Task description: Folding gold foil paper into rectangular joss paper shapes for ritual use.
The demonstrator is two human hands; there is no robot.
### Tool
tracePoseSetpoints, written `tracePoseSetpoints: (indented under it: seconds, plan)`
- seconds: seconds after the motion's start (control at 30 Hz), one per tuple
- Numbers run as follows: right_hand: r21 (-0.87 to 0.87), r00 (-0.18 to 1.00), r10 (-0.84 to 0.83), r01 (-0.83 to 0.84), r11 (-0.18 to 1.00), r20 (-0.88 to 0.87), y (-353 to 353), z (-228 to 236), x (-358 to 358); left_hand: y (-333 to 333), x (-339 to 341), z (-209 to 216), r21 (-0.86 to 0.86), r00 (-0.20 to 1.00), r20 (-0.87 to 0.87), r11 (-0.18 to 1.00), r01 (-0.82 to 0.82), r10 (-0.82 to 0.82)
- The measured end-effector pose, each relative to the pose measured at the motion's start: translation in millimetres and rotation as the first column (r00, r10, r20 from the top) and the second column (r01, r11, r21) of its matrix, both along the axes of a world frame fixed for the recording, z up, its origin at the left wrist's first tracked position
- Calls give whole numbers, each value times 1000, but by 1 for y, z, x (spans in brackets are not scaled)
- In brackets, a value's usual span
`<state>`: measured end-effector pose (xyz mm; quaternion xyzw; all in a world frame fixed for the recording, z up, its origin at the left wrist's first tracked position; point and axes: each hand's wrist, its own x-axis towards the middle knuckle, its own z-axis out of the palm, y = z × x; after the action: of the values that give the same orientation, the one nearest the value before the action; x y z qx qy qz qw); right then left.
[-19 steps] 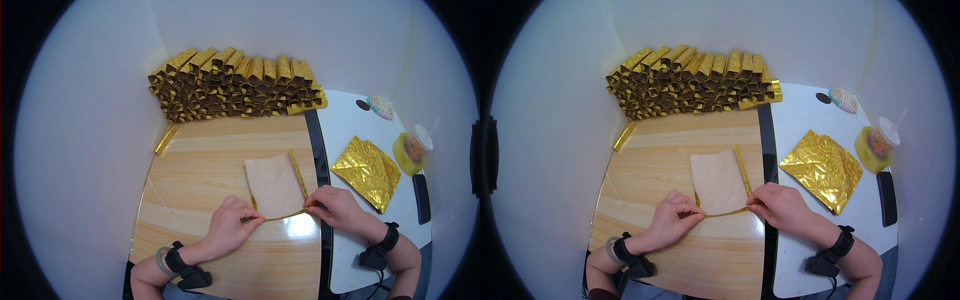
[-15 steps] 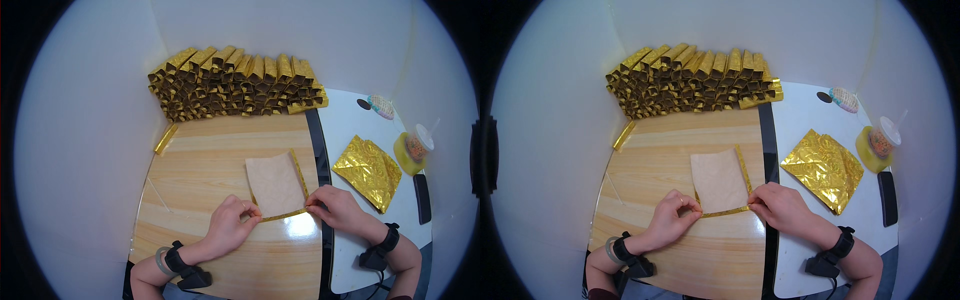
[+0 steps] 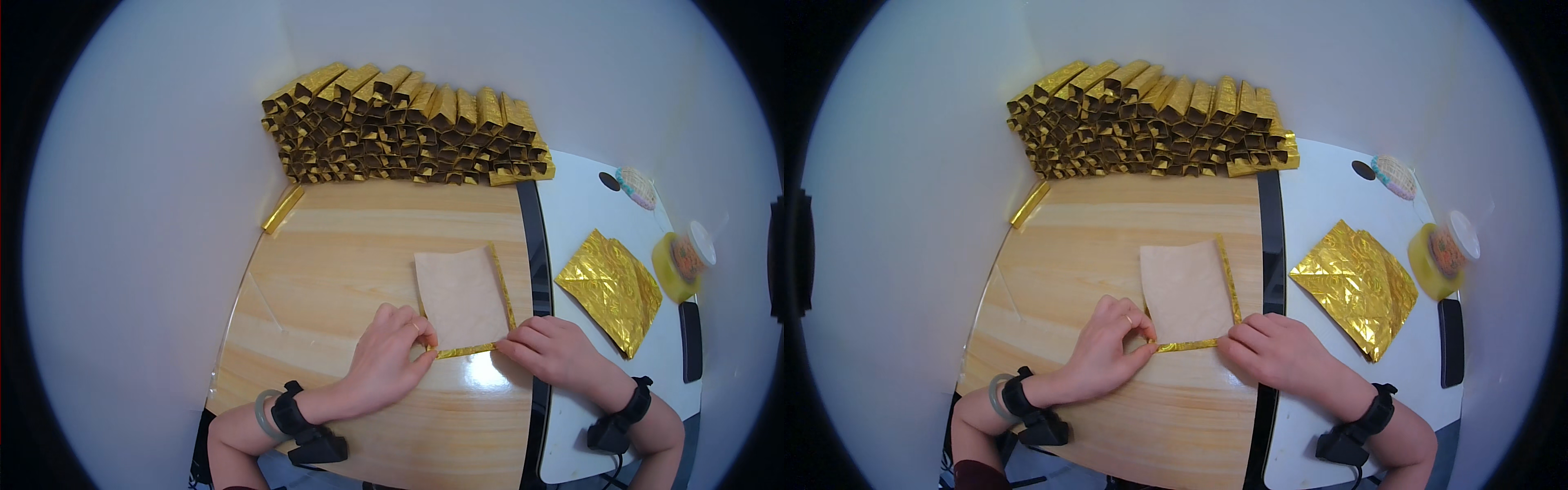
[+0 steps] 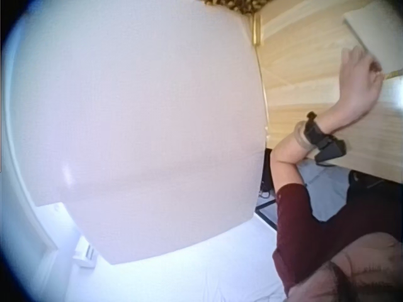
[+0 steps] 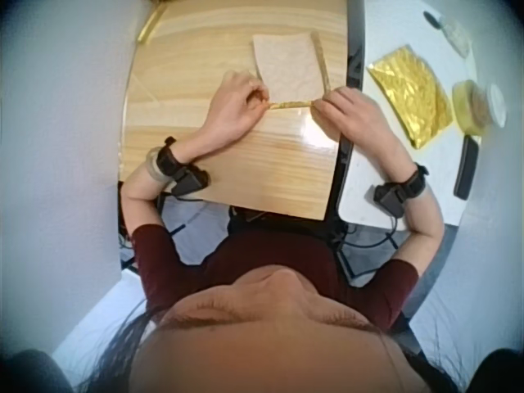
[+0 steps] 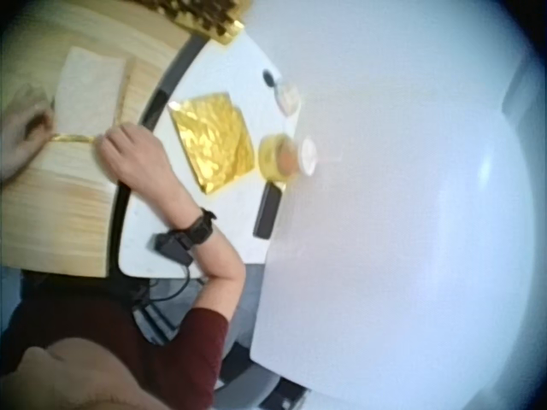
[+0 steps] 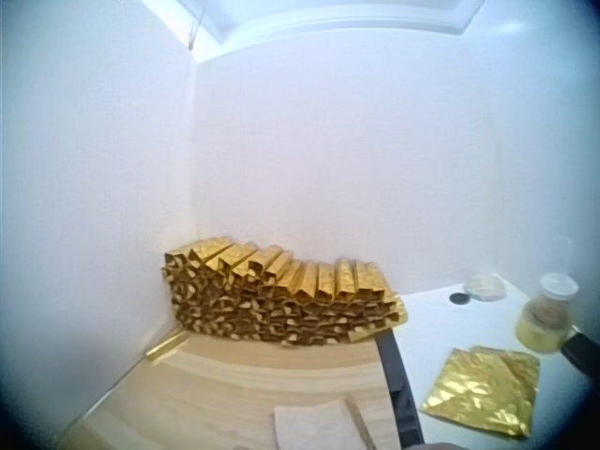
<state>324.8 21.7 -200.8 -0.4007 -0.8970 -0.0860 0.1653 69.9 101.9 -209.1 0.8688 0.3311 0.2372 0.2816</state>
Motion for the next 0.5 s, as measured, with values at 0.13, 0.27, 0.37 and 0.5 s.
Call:
tracePoseSetpoints:
  seconds: [0.13,0.27,0.37,0.5]
  plan:
    - [25,996,10,-12,1000,87,-5,6,-1,3,-2,-3,96,989,-12,985,146,-146]
    - [-11,983,-17,19,1000,181,-13,13,-9,3,-5,-8,248,966,-119,935,253,-229]
    - [-17,975,-45,50,999,218,-18,11,-16,2,-5,-8,372,938,-231,867,330,-258]
    - [-58,967,-105,122,991,233,-22,12,-19,-3,-3,-1,433,927,-302,833,343,-225]
